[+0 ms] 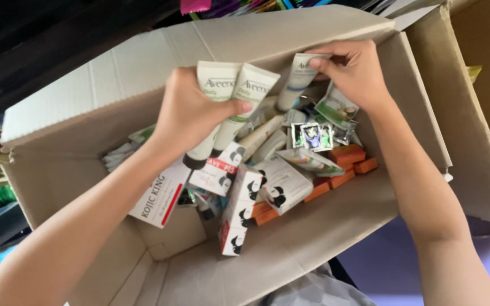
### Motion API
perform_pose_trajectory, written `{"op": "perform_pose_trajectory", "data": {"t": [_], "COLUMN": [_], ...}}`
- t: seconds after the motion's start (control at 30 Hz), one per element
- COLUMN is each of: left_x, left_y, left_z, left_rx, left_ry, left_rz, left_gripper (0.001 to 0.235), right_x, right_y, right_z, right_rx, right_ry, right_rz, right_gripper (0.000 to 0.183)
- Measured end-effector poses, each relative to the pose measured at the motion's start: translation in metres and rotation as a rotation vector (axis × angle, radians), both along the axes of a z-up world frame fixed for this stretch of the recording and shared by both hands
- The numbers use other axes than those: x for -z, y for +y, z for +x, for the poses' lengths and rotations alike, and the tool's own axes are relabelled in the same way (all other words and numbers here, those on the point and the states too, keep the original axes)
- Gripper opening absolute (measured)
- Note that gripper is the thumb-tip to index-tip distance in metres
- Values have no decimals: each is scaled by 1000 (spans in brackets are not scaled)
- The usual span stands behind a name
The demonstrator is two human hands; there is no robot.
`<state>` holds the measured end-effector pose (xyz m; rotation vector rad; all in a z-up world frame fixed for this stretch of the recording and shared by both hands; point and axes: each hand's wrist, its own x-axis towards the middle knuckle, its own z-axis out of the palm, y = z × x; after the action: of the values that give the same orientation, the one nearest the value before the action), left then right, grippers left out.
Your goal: Organizing various health and beauty products from a cardboard box onto store shelves.
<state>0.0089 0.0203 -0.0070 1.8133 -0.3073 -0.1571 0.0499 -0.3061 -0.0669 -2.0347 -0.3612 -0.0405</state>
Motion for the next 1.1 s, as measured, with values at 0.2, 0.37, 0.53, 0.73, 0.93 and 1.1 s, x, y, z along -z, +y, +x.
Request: {"op": "perform_pose_trajectory", "data": {"t": [0.2,0.37,0.53,0.73,0.93,1.1], "left_x": [1,-22,-32,-29,-32,-32], "left_y": [3,14,19,20,17,17], "left_z": [2,4,2,6,1,2], "left_rx": [23,66,73,49,64,68], "left_ry": [-123,-84,-74,-114,-100,-139], "left_rz": [49,4,-46,-10,-56,-4], "left_gripper": [34,28,27,29,30,33], "right_x": [18,30,97,202,162,136], "right_y": [53,75,46,-32,9,26], "right_z": [-16,-18,-8,10,-19,-20], "right_rx": [12,-37,-53,-113,-65,-29], "right_ry": [357,407,615,204,184,174], "right_rz": [171,354,329,-799,-762,-1068], "right_gripper": [14,12,13,19,56,67]}}
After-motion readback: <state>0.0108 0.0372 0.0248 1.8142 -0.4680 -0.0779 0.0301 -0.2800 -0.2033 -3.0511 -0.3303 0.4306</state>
